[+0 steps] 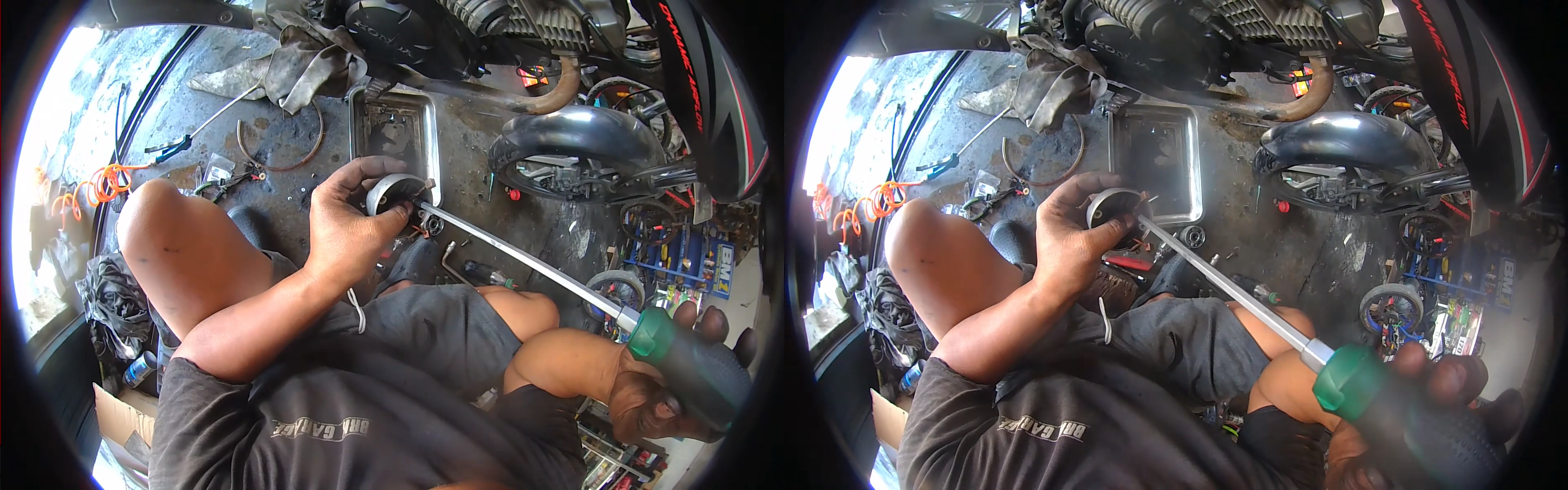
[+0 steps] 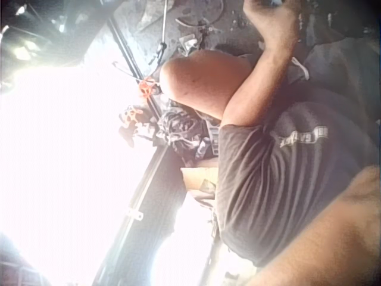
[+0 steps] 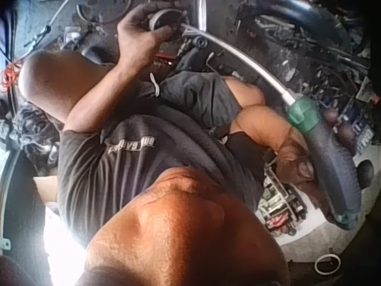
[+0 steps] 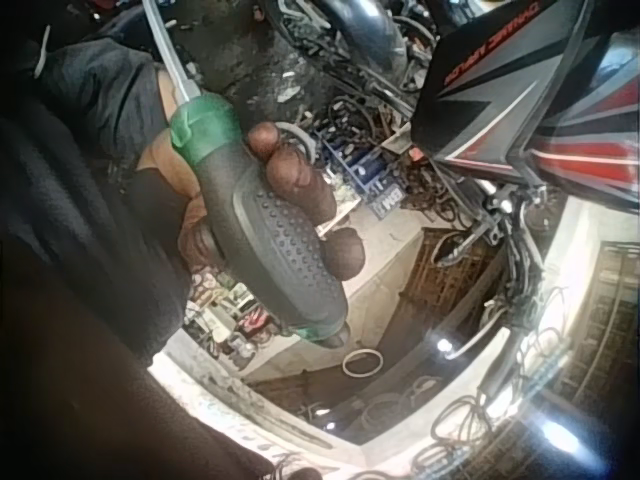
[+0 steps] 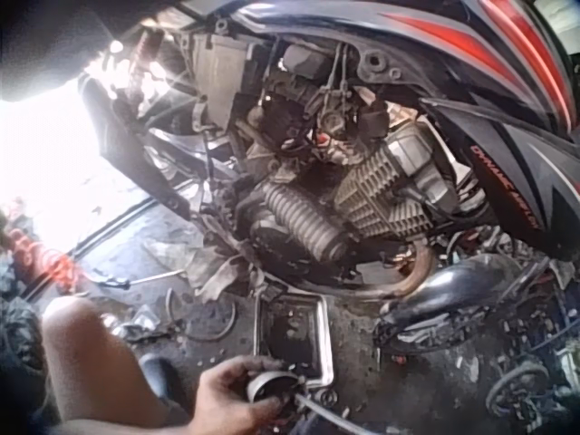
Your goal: The person holds a small metal component by hand and uses a screwdriver to tighten a screw on it, while also using pliers to hold a small wire terminal.
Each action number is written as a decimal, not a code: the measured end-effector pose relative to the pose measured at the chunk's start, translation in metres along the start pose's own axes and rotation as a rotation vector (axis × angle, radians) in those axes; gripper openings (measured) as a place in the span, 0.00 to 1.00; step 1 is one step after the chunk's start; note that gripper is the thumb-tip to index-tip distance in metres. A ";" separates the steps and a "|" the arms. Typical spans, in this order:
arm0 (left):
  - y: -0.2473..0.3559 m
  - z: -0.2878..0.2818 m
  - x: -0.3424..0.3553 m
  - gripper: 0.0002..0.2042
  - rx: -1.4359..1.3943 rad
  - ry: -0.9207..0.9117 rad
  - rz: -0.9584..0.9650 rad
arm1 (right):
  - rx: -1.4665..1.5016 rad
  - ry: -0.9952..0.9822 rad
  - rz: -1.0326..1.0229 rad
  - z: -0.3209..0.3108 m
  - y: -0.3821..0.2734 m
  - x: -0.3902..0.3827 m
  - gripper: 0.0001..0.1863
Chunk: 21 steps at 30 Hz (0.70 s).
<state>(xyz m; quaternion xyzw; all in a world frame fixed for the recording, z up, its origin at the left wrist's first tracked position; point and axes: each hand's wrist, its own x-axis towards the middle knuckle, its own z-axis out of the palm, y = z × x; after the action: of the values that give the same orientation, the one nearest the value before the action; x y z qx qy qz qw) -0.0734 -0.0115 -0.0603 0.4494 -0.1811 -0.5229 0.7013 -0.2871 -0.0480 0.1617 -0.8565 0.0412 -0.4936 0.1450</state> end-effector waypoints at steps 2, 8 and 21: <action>0.000 0.000 -0.001 0.18 0.004 -0.003 0.001 | -0.439 0.029 -0.029 -0.013 -0.006 -0.007 0.31; 0.000 0.002 -0.001 0.18 0.016 -0.006 0.019 | -0.726 0.038 -0.103 -0.016 -0.008 0.003 0.24; 0.003 0.002 -0.002 0.17 0.024 -0.006 -0.034 | -0.282 -0.104 -0.084 -0.029 -0.003 0.010 0.25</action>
<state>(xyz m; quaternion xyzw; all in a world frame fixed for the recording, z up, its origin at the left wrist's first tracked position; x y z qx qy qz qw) -0.0737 -0.0104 -0.0563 0.4589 -0.1817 -0.5342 0.6863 -0.3072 -0.0529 0.1850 -0.8937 0.0665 -0.4437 0.0046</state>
